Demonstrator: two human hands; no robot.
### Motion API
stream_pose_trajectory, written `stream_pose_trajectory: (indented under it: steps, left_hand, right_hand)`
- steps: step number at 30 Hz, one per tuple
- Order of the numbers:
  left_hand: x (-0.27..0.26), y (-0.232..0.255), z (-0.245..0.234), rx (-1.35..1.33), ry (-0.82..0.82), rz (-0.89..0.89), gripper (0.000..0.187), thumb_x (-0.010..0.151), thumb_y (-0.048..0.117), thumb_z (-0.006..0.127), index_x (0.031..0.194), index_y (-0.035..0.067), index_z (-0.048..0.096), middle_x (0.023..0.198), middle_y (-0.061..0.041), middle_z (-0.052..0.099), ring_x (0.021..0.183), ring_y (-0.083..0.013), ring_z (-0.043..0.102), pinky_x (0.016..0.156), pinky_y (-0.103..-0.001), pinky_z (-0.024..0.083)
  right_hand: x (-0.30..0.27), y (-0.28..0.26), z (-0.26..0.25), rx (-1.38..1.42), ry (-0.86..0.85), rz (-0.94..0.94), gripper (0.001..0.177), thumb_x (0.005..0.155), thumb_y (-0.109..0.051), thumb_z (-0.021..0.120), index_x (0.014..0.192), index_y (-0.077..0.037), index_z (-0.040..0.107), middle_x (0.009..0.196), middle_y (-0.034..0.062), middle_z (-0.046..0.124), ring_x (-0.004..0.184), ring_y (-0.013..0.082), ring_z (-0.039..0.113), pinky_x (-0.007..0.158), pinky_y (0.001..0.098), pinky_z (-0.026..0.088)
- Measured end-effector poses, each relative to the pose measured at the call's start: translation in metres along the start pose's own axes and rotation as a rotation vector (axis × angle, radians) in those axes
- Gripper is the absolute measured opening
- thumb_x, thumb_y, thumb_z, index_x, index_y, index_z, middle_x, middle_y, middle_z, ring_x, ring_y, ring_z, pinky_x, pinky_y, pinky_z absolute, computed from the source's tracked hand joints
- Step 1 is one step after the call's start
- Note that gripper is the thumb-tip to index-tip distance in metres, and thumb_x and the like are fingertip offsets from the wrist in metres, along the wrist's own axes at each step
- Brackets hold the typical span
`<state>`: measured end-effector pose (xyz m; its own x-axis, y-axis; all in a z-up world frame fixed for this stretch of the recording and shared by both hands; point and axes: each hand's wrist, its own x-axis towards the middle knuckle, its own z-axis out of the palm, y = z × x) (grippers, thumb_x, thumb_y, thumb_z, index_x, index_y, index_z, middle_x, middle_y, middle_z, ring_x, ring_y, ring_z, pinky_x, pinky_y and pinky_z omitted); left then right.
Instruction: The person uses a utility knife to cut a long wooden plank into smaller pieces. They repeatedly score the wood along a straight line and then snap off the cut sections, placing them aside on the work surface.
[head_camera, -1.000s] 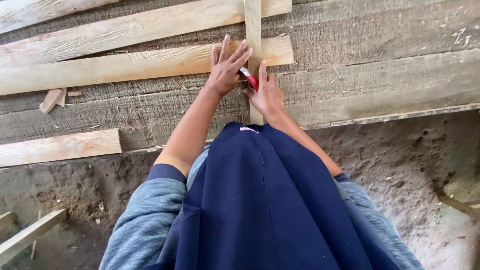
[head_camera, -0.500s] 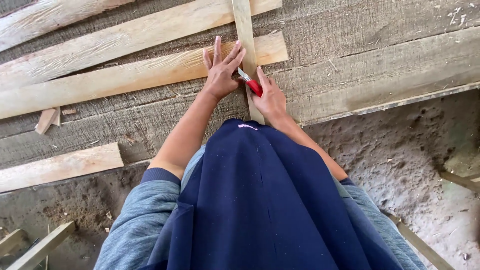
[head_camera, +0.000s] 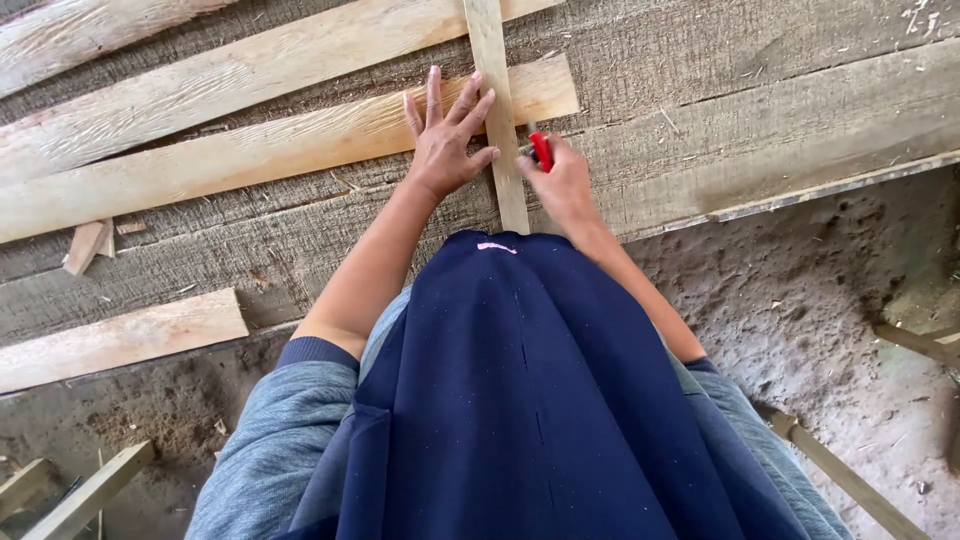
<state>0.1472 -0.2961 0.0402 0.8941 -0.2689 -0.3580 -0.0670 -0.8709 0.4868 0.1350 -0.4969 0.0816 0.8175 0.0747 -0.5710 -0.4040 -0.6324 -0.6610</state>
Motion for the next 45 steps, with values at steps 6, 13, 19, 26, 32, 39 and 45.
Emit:
stream_pose_trajectory:
  steps: [6, 13, 19, 26, 32, 39, 45]
  left_hand:
    - [-0.002, 0.000, -0.001, -0.050, 0.022, 0.022, 0.097, 0.079, 0.010, 0.064, 0.166, 0.020, 0.024, 0.172, 0.005, 0.003, 0.144, -0.0350, -0.031, 0.110, -0.067, -0.026]
    - [0.008, -0.015, 0.019, -0.108, 0.085, -0.010, 0.110, 0.091, 0.029, 0.081, 0.166, 0.014, 0.001, 0.175, -0.002, 0.000, 0.151, -0.0283, -0.027, 0.115, -0.061, -0.026]
    - [0.008, -0.016, 0.019, -0.174, 0.105, -0.040, 0.101, 0.096, 0.024, 0.077, 0.165, 0.011, 0.004, 0.175, -0.005, 0.003, 0.155, -0.0262, -0.020, 0.118, -0.060, -0.023]
    - [0.012, -0.030, 0.035, -0.213, 0.192, -0.006, 0.090, 0.097, 0.007, 0.059, 0.167, 0.018, 0.002, 0.176, -0.002, 0.002, 0.159, -0.0243, -0.014, 0.121, -0.057, -0.022]
    - [0.010, -0.026, 0.027, -0.112, 0.155, 0.036, 0.082, 0.097, 0.001, 0.054, 0.168, 0.021, 0.020, 0.173, -0.001, 0.002, 0.155, -0.0295, -0.019, 0.118, -0.062, -0.022]
    - [0.009, -0.032, 0.040, -0.212, 0.236, 0.043, 0.098, 0.078, -0.007, 0.043, 0.167, 0.008, 0.003, 0.175, -0.009, -0.001, 0.161, -0.0267, -0.012, 0.123, -0.056, -0.024]
    - [0.013, -0.033, 0.041, -0.145, 0.188, 0.006, 0.072, 0.106, 0.014, 0.052, 0.168, 0.014, 0.013, 0.174, -0.002, 0.002, 0.159, -0.0249, -0.013, 0.121, -0.056, -0.021]
  right_hand:
    - [0.007, 0.021, 0.047, -0.400, 0.064, -0.084, 0.062, 0.089, -0.045, 0.074, 0.129, -0.016, 0.037, 0.127, 0.0120, 0.055, 0.090, 0.0361, 0.068, 0.066, 0.0546, 0.054]
    - [0.026, 0.026, 0.053, -0.330, 0.280, -0.297, 0.062, 0.083, -0.033, 0.084, 0.121, -0.012, 0.040, 0.114, 0.0151, 0.056, 0.088, 0.0328, 0.063, 0.060, 0.0483, 0.054]
    - [0.031, 0.023, 0.052, -0.352, 0.267, -0.308, 0.067, 0.082, -0.039, 0.087, 0.119, -0.011, 0.038, 0.108, 0.0163, 0.056, 0.073, 0.0321, 0.062, 0.055, 0.0471, 0.052]
    - [0.029, 0.017, 0.044, -0.411, 0.292, -0.363, 0.048, 0.093, -0.031, 0.078, 0.124, -0.014, 0.045, 0.099, 0.0097, 0.067, 0.065, 0.0250, 0.067, 0.051, 0.0411, 0.052]
    - [0.022, 0.025, 0.051, -0.327, 0.291, -0.372, 0.061, 0.084, -0.044, 0.087, 0.129, -0.024, 0.051, 0.111, 0.0105, 0.056, 0.081, 0.0295, 0.068, 0.061, 0.0451, 0.057]
    - [0.015, 0.037, 0.058, -0.249, 0.246, -0.533, 0.077, 0.085, -0.034, 0.090, 0.144, -0.018, 0.043, 0.111, 0.0137, 0.041, 0.083, 0.0234, 0.061, 0.065, 0.0369, 0.064]
    - [0.006, 0.047, 0.063, -0.308, 0.332, -0.630, 0.058, 0.085, -0.019, 0.085, 0.135, -0.011, 0.056, 0.118, 0.0106, 0.047, 0.077, 0.0227, 0.067, 0.053, 0.0355, 0.060]
